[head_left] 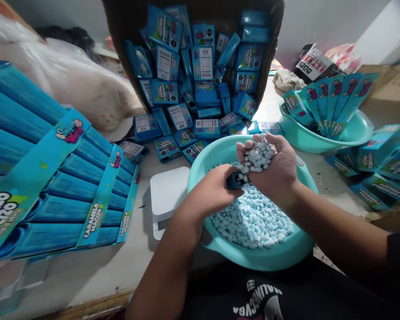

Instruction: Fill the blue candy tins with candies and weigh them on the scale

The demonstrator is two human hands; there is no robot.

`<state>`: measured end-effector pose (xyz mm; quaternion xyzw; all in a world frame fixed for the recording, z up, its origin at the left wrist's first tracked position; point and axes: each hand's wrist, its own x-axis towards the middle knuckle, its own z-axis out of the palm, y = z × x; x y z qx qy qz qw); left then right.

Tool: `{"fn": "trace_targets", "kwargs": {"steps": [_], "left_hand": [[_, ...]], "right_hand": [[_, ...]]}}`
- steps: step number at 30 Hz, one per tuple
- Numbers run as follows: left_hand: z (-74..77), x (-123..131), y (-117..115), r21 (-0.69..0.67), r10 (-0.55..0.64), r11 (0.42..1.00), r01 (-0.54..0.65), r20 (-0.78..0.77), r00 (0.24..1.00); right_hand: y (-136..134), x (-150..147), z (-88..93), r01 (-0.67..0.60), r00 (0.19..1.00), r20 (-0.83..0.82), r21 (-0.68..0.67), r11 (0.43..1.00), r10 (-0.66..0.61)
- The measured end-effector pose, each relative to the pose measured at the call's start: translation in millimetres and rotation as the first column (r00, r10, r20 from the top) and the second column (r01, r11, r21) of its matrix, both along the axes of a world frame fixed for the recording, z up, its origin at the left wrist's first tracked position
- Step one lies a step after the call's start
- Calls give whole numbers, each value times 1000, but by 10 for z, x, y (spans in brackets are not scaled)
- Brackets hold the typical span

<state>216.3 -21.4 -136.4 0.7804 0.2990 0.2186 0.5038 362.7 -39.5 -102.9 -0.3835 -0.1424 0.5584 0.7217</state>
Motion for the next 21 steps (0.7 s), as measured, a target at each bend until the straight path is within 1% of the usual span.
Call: {"fn": "trace_targets", "kwargs": {"steps": [4,8,14,19,21], "left_hand": [[29,-8,-3,24,13,1000,-13,8,1000],[45,-13,-5,31,16,999,-15,-20,1000],[20,-24,3,42,34,999,-34,0,999],[-12,-30,7,49,60,997,-61,34,998],[-8,-33,9,31,46,998,-47,54,997]], "right_hand": [[-34,-19,36,-41,999,30,39,998,39],[-59,-49,77,-63,998,37,88,994,59],[-59,-55,89,-22,994,107,38,999,18],[-70,-55,87,-50,989,141,57,997,41],[-74,-65,93,-57,986,157,59,997,47]]}}
